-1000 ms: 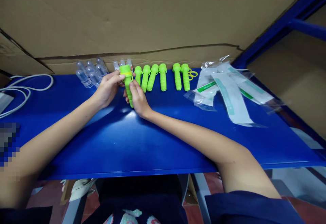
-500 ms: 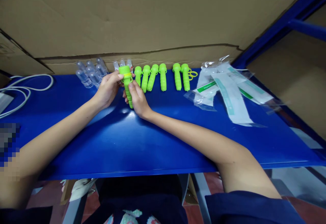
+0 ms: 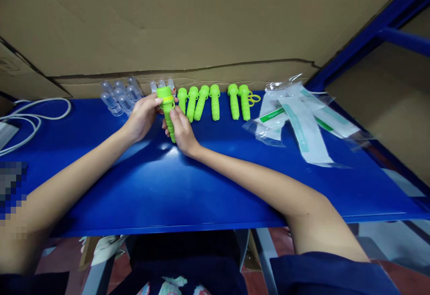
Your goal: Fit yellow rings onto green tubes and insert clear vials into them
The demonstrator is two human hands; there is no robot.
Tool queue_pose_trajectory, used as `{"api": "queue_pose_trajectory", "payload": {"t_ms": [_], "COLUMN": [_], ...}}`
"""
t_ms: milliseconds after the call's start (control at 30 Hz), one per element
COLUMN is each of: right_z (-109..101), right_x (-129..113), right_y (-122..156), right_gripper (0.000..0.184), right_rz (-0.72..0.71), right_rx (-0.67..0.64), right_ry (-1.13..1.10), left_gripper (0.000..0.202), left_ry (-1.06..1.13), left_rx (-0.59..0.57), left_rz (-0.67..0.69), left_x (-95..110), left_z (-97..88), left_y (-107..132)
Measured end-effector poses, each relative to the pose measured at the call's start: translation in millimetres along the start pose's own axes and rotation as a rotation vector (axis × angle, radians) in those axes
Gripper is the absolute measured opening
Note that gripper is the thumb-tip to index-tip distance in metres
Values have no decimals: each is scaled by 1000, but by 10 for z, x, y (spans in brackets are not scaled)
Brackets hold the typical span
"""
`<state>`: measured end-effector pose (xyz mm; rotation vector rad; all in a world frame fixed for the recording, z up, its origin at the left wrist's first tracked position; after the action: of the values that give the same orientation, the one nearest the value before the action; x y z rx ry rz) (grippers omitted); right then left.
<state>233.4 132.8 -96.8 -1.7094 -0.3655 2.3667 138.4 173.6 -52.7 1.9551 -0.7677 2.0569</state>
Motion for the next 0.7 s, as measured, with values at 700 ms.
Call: {"api": "queue_pose_trajectory", "payload": {"t_ms": [700], "right_z": [48], "right_x": [-90], "right_y": [1], "right_gripper": [54], "right_rz": [-54], "right_rx": [-9], "right_ry": [61], "left_gripper": [56], "left_ry": [-87], "left_rx": [120], "left_rz": [113], "left_x": [72], "left_z": [-130], "left_y": [-28]}}
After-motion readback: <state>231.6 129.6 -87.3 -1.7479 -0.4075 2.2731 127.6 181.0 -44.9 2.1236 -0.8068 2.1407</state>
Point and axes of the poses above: each hand's wrist, its own y-axis away from the middle knuckle, its own z-axis out of the palm, x = y × z, the point moved 6 cm from there along -y, towards the middle knuckle, and after that the axes turned 3 degrees about -y, right-handed, at the moved point
